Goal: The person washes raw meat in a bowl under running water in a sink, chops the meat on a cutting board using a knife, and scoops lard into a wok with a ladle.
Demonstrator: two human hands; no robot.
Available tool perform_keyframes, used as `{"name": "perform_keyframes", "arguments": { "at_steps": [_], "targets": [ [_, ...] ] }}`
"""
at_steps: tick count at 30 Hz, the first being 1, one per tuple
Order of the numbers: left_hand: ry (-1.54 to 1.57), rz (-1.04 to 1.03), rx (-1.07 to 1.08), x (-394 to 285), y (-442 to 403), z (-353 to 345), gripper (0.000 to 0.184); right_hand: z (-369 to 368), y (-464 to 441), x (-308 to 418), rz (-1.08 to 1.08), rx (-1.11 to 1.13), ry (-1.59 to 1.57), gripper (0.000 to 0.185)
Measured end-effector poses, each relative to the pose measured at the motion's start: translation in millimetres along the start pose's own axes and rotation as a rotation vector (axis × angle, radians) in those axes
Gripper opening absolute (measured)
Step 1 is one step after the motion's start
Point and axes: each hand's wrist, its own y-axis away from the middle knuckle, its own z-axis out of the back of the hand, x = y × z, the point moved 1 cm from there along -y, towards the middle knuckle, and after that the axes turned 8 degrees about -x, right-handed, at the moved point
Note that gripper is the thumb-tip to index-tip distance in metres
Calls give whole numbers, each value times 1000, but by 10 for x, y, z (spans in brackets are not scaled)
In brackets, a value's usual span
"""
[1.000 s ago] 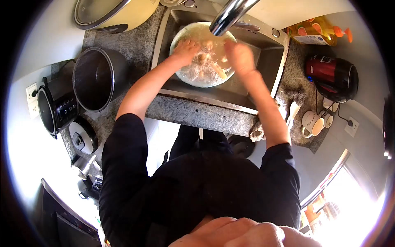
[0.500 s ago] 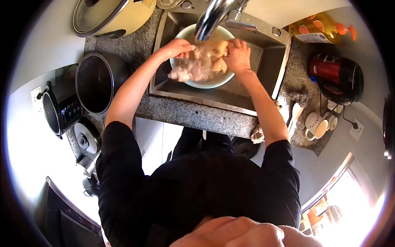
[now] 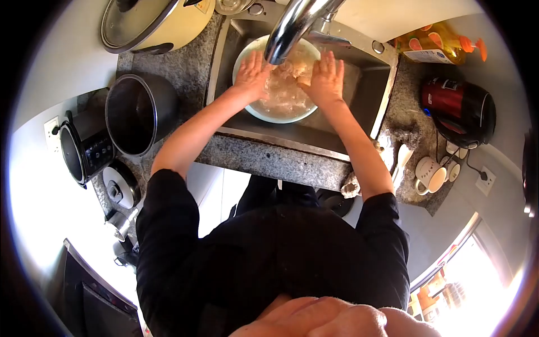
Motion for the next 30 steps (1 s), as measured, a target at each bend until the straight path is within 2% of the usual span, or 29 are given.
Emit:
{"name": "perform_keyframes", "arguments": {
  "at_steps": [1,2,3,4,5,6,7,8,9,10,11,12,13,14,15,16,18,19,20,21,22,23,24,26,28,30],
  "targets": [
    [-28,-11,18,-50,-70,-102,81,52,-18,106,50,189,40,72],
    [-55,-22,35,-102,-140,-198,82,-13,-22,238,51,188,42,72],
    [-213,-5,17,-133,-209,-480,73,-146,-1,382,140,277,93,66],
    [-212,34,109,-178,-257,-602,63,-249,15,478,226,364,145,60],
    [-214,72,201,-224,-303,-725,55,-273,5,496,225,347,161,60],
    [-211,77,193,-211,-285,-642,55,-237,106,542,251,215,156,49],
    [-138,70,-34,-166,-239,-514,52,-61,181,564,277,88,146,40],
    [-67,62,-258,-110,-179,-380,49,92,164,489,279,87,146,40],
    [-156,28,-208,-48,-145,-273,46,519,11,312,161,266,-98,31],
    [212,173,-243,-6,-79,15,46,761,-40,157,37,443,-344,25],
    [172,152,-221,18,28,282,45,748,29,-46,37,-3,-403,18],
    [130,131,-199,49,133,463,44,914,-30,-201,-109,-218,-518,19],
    [128,130,-203,91,203,529,44,1102,-123,-355,-139,-308,-557,22],
    [154,128,-265,137,252,582,41,1209,-213,-452,-191,-370,-607,26],
    [181,127,-323,152,293,626,38,1193,-318,-572,-219,-299,-499,32],
    [179,127,-324,146,322,672,38,1258,-417,-661,-296,-173,-472,37],
    [414,183,-224,146,389,737,29,1351,-521,-800,-328,-115,-438,38],
    [469,177,-268,123,455,736,28,1335,-546,-854,-327,-113,-443,38],
    [466,181,-266,121,468,577,28,1324,-568,-905,-295,-208,-433,38],
    [906,319,-177,123,476,281,28,1322,-581,-919,-265,-303,-423,38],
    [1345,453,-76,117,497,63,29,1270,-566,-857,-268,-303,-427,38],
    [1583,495,64,87,547,-15,33,1162,-532,-734,-192,-231,-484,37],
    [1584,494,63,34,576,-5,33,1076,-502,-617,-114,-158,-538,37],
    [2340,1059,298,-131,634,-4,34,1106,-444,-430,-97,-61,-463,32],
    [2429,1137,277,-185,623,-170,36,1118,-438,-402,-102,-41,-435,30],
    [2446,1155,99,-225,585,-288,35,1090,-450,-408,-99,-40,-428,30]
  ]
}}
